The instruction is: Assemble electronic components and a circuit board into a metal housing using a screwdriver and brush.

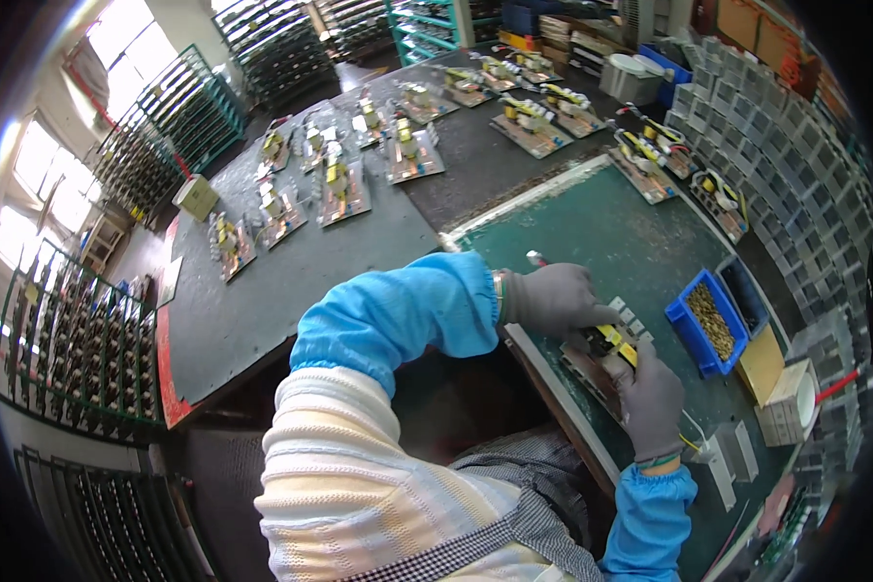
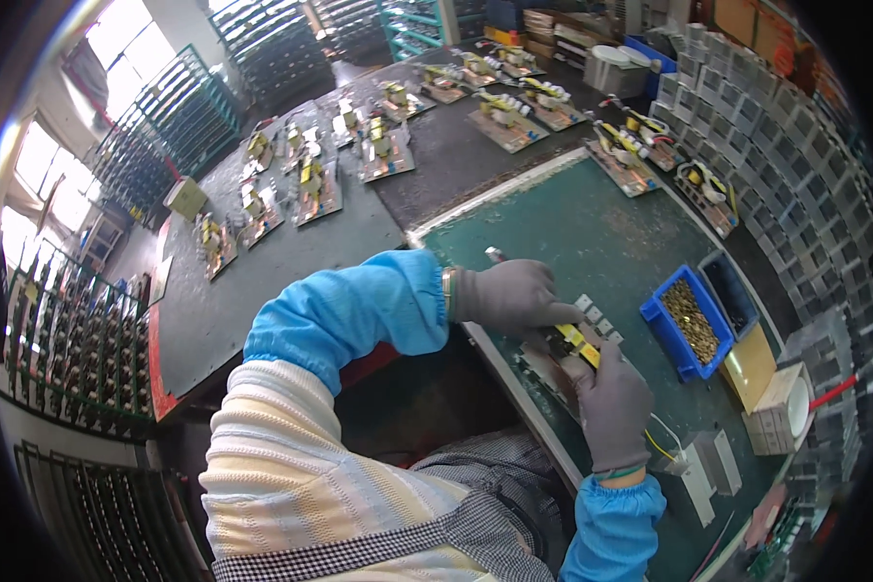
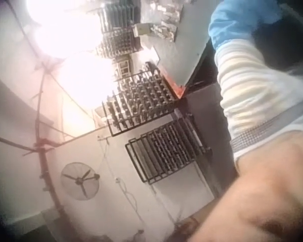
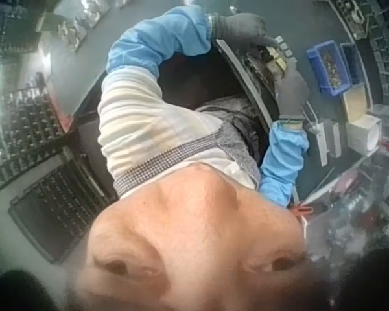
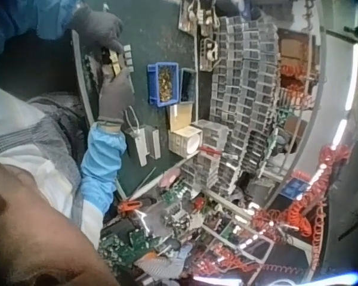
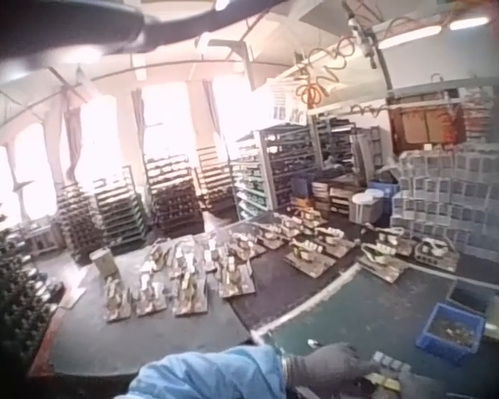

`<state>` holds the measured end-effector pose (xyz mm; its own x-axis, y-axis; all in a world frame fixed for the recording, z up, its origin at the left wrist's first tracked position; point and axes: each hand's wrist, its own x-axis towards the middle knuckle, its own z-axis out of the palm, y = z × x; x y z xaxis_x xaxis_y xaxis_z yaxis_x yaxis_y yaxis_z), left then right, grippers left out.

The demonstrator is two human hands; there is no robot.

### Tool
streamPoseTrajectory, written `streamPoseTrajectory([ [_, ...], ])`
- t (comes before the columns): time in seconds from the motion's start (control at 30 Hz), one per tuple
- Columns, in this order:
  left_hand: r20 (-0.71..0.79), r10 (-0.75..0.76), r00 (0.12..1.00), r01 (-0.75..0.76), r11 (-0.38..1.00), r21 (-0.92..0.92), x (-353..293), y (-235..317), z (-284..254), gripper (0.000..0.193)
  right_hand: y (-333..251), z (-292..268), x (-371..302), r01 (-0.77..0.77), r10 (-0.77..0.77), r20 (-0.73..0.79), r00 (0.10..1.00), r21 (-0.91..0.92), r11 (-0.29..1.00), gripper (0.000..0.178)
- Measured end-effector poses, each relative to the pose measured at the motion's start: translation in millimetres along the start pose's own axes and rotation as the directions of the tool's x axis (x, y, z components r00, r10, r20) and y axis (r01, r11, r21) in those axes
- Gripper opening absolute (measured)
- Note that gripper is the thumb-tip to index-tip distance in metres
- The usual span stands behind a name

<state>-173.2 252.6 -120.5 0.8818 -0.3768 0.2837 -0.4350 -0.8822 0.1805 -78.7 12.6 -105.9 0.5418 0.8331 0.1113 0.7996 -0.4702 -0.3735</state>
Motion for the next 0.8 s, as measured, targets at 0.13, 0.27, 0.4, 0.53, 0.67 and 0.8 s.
streamPoseTrajectory([
  [0.13, 0.125, -0.053, 0.991, 0.073, 0.984, -0.164, 9.8, 3.2, -21.1, 0.063, -3.6, -1.5, 0.4, 0.031, -0.030, -0.023, 0.999, 0.047, 0.998, 0.044],
  [0.27, 0.136, -0.047, 0.990, 0.050, 0.999, -0.018, 28.4, 13.1, -14.1, 0.056, -2.8, -2.8, 0.1, 0.029, -0.030, 0.008, 1.000, 0.023, 0.999, 0.045],
  [0.4, 0.173, -0.045, 0.984, 0.037, 0.998, 0.047, 21.4, 7.7, 8.3, 0.049, -2.9, 0.5, -2.1, 0.057, -0.057, -0.021, 0.998, 0.010, 0.998, 0.046],
  [0.53, -0.013, 0.002, 1.000, -0.001, 0.999, 0.044, 12.9, 2.7, 15.5, 0.048, -5.8, 5.5, -3.4, 0.048, -0.050, -0.033, 0.998, -0.039, 0.998, 0.046],
  [0.67, 0.011, -0.026, 1.000, 0.025, 1.000, 0.008, 19.2, 8.8, 6.9, 0.046, -2.1, 2.6, -6.6, 0.087, -0.087, -0.064, 0.994, -0.007, 0.996, 0.042],
  [0.8, -0.006, -0.139, 0.990, 0.139, 0.990, -0.001, 7.2, 11.5, -16.1, 0.050, -11.1, -15.9, -12.6, 0.210, -0.195, -0.201, 0.960, 0.059, 0.976, 0.029],
])
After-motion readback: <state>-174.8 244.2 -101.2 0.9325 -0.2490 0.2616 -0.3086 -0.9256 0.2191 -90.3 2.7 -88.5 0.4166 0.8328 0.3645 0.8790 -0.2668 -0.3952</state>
